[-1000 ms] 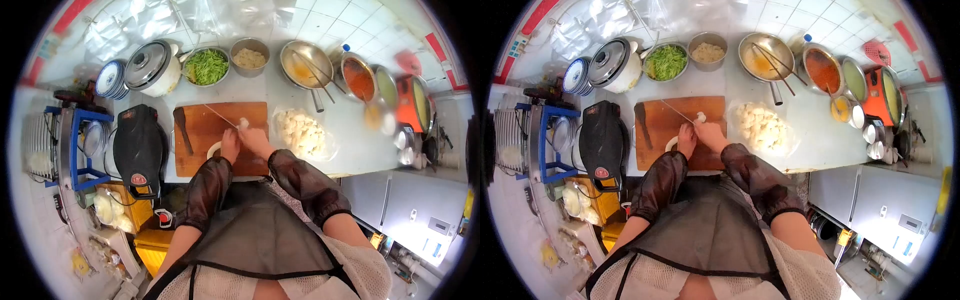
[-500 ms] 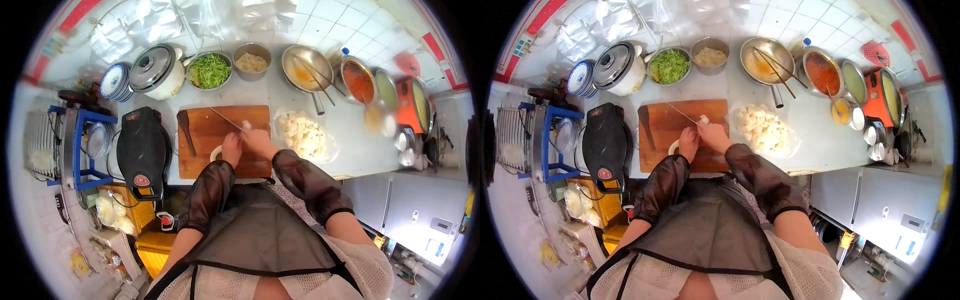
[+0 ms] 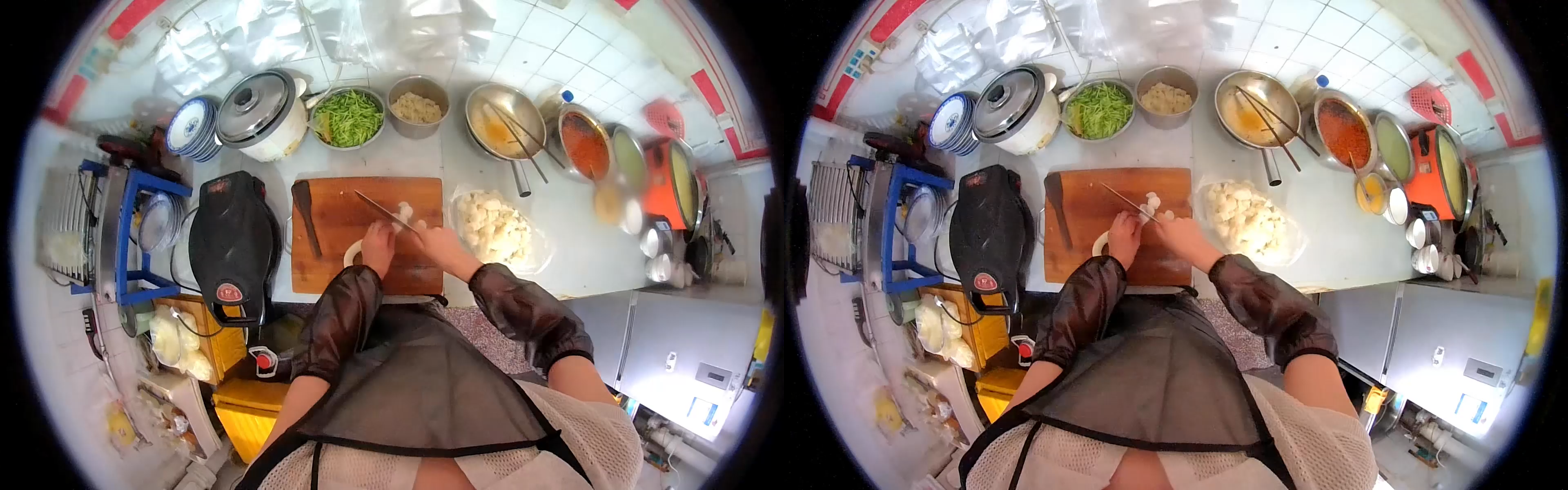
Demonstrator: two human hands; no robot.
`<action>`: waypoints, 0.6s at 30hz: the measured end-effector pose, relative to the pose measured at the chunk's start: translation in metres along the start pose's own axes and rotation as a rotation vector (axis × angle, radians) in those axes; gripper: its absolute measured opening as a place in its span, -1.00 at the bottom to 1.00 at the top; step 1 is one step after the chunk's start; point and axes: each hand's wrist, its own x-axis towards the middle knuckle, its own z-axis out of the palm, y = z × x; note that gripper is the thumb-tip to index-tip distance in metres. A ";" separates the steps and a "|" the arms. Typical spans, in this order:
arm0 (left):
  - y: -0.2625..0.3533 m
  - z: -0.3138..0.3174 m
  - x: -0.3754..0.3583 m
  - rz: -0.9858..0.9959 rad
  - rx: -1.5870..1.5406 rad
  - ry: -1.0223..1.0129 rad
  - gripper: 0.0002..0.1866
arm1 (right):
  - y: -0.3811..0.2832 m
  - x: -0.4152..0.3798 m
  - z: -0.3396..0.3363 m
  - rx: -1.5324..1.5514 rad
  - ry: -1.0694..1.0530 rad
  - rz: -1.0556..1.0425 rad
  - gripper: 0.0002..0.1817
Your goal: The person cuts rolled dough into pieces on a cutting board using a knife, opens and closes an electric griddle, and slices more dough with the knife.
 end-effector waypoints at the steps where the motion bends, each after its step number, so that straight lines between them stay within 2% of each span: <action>1: -0.002 0.001 -0.001 -0.012 0.053 -0.014 -0.88 | -0.002 -0.002 0.005 0.001 -0.009 0.000 -0.80; 4: -0.005 0.001 0.000 -0.019 0.115 -0.019 -0.88 | -0.007 0.014 0.033 0.005 0.048 -0.006 -0.82; 6: -0.003 -0.002 -0.001 -0.020 0.127 -0.014 -0.89 | -0.009 0.041 0.059 0.036 0.188 -0.018 -0.81; 9: -0.004 -0.008 0.004 -0.003 0.068 -0.050 -0.88 | 0.004 0.044 0.057 0.052 0.145 -0.033 -0.82; 13: -0.014 0.000 -0.001 0.005 0.054 0.001 -0.87 | -0.003 0.004 0.017 0.046 0.127 -0.046 -0.82; 15: -0.025 0.007 -0.003 0.029 0.092 0.019 -0.87 | -0.010 0.007 0.024 0.016 -0.001 0.055 -0.81; 16: -0.022 0.005 -0.001 -0.002 0.077 0.010 -0.87 | -0.011 0.019 0.035 0.017 -0.002 0.060 -0.81; 18: -0.015 0.000 0.000 -0.039 0.062 -0.001 -0.88 | -0.009 0.047 0.059 0.042 0.148 -0.016 -0.79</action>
